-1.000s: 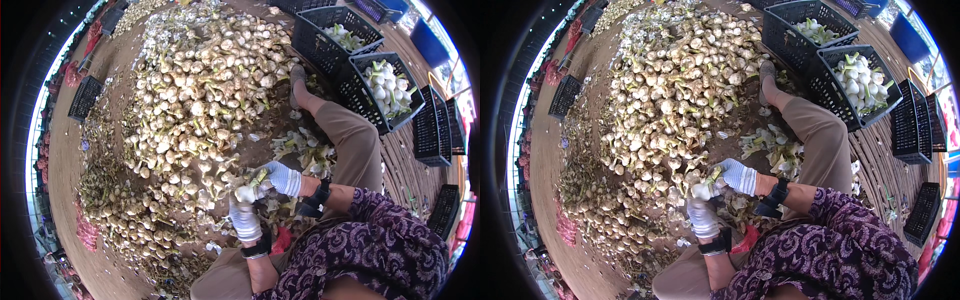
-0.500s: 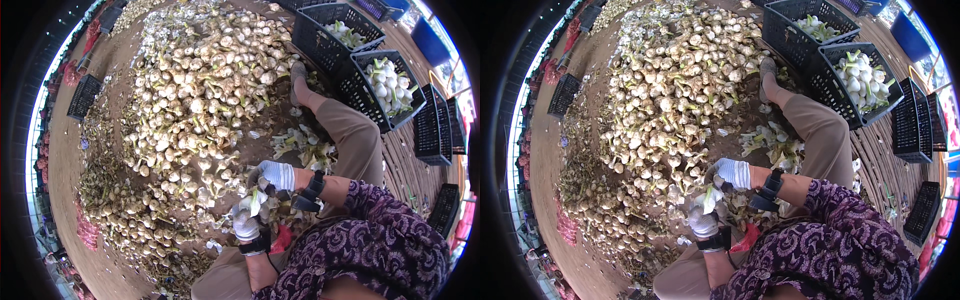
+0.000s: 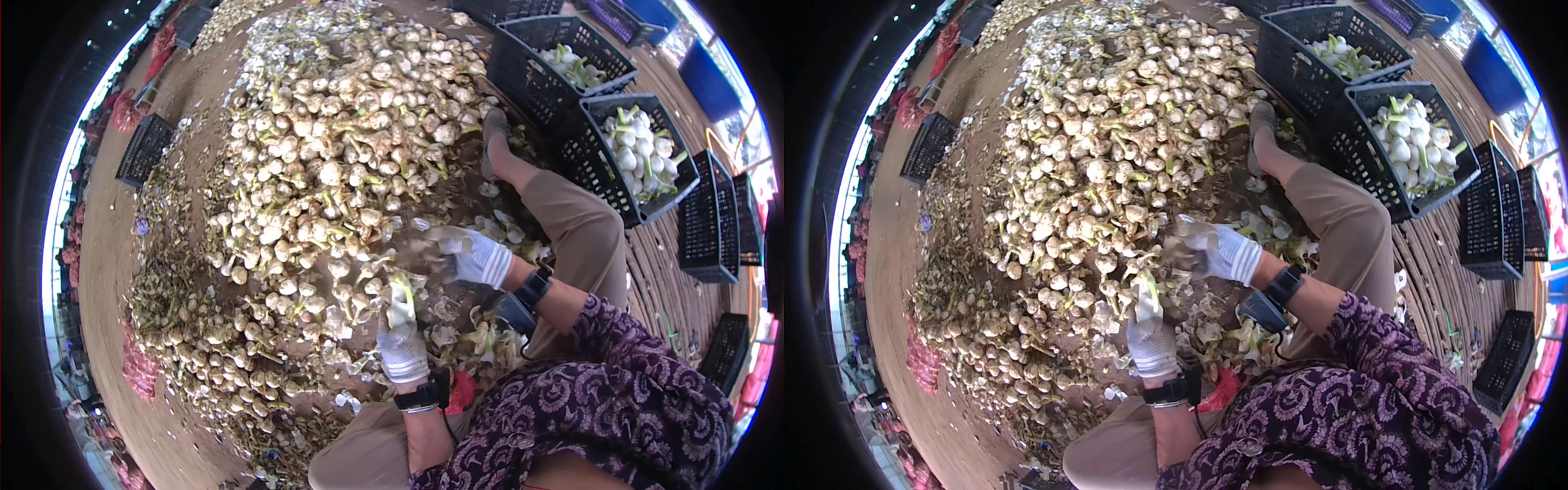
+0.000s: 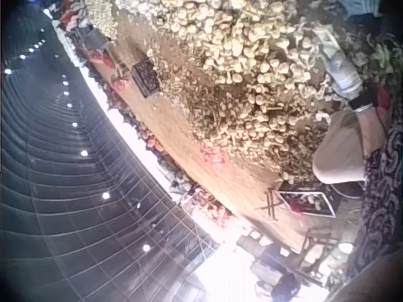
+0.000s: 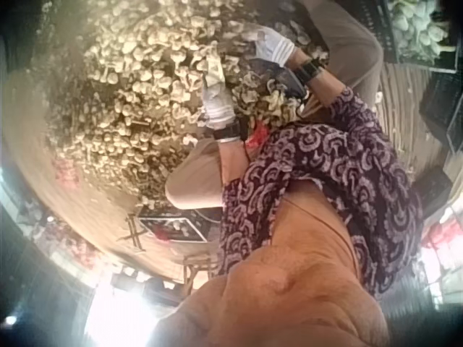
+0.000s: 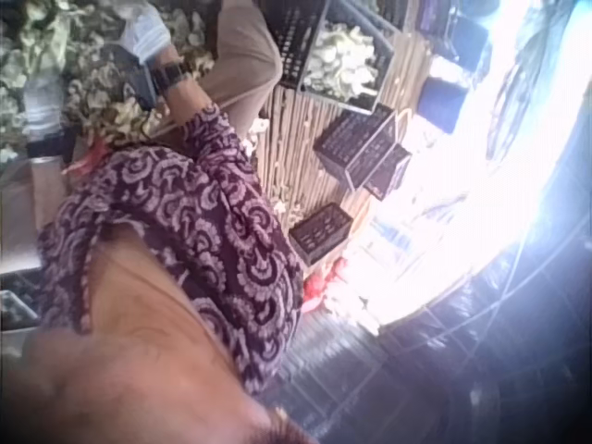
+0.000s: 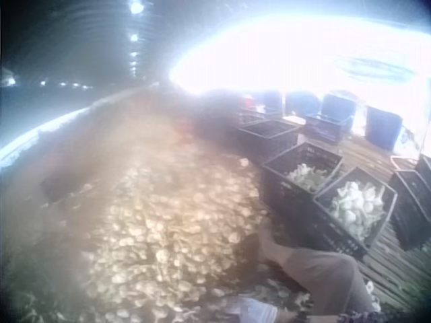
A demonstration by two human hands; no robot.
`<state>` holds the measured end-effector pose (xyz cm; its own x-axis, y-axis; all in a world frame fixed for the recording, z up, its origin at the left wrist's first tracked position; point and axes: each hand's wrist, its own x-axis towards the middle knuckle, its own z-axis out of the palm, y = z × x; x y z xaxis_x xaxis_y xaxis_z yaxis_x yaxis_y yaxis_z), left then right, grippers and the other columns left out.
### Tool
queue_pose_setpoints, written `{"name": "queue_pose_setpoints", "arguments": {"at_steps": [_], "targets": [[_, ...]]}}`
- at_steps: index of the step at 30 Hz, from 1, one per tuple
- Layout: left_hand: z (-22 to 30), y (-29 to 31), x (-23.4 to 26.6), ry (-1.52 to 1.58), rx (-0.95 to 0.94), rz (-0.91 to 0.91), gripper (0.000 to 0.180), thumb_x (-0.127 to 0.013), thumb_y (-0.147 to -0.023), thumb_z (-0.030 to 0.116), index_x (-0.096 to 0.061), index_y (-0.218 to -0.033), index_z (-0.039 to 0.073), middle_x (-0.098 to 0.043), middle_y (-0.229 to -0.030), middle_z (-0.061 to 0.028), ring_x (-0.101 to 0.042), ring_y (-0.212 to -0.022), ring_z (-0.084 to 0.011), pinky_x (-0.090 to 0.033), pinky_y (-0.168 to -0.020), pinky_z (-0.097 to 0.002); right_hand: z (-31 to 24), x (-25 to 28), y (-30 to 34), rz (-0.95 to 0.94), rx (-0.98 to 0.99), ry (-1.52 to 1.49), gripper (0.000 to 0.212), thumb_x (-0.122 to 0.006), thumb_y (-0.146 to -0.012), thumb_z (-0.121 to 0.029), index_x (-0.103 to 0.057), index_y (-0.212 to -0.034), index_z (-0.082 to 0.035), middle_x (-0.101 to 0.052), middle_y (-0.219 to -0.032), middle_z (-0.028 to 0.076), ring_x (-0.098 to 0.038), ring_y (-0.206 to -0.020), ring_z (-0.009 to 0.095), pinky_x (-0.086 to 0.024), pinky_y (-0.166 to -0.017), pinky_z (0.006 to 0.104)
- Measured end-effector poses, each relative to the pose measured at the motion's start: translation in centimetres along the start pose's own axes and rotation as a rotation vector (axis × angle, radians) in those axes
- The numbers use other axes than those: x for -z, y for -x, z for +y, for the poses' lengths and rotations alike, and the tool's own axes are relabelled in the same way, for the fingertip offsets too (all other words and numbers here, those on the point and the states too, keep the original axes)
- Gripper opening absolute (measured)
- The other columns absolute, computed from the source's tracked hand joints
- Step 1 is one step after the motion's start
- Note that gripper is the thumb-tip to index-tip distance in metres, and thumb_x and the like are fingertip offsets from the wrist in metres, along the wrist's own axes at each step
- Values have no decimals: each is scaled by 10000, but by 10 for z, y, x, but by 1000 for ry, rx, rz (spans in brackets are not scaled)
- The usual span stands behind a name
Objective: The person peels garlic bulbs by hand, removing the outer layers and stems before placing the cleaned garlic into a plastic crate.
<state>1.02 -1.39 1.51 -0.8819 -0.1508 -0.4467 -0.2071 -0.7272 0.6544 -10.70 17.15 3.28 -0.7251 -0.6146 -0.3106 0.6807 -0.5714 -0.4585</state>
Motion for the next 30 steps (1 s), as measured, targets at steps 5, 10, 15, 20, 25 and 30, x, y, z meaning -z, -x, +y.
{"name": "queue_pose_setpoints", "arguments": {"at_steps": [5,10,15,20,25,30], "targets": [[0,4,-34,-94,-77,94,578,-473,-682,-56,-377,-1250,1,-539,-983,-103,-559,-837,-197,-482,-782,-308,27,-22,13,36,-20,838,310,-705,-775,-217,-623,-999,-19,-633,-811,40,-552,-747,88,-459,-648,230],[9,7,-35,109,-119,80,575,-500,-680,-71,-383,-1234,29,-524,-957,-84,-529,-807,-172,-487,-726,-294,28,-37,9,103,-52,814,280,-727,-747,-200,-660,-939,-7,-626,-715,17,-532,-616,58,-453,-550,233],[20,8,-17,180,-131,205,610,-471,-664,-155,-419,-1219,91,-555,-891,-94,-562,-812,-202,-506,-688,-321,27,-41,9,172,-209,862,278,-717,-751,-182,-647,-928,20,-638,-733,17,-523,-616,60,-426,-555,233],[25,16,-30,294,-154,146,602,-469,-655,-167,-448,-1212,60,-580,-936,-106,-580,-859,-228,-505,-780,-326,28,-13,0,379,-184,697,195,-688,-763,-144,-653,-859,22,-631,-696,62,-583,-551,145,-480,-471,286],[18,23,-2,-164,25,-228,441,-563,-662,-61,-585,-1091,41,-622,-781,-114,-622,-774,-256,-523,-662,-391,26,37,-16,508,-159,320,192,-652,-794,-129,-628,-907,25,-645,-790,128,-626,-624,233,-550,-532,371],[3,14,3,-1669,278,-146,502,-606,-704,132,-514,-1184,17,-600,-1022,-252,-563,-974,-414,-449,-866,-394,24,45,-20,481,-81,174,264,-627,-815,-114,-580,-1053,-13,-624,-966,115,-625,-836,239,-555,-610,431]]}}
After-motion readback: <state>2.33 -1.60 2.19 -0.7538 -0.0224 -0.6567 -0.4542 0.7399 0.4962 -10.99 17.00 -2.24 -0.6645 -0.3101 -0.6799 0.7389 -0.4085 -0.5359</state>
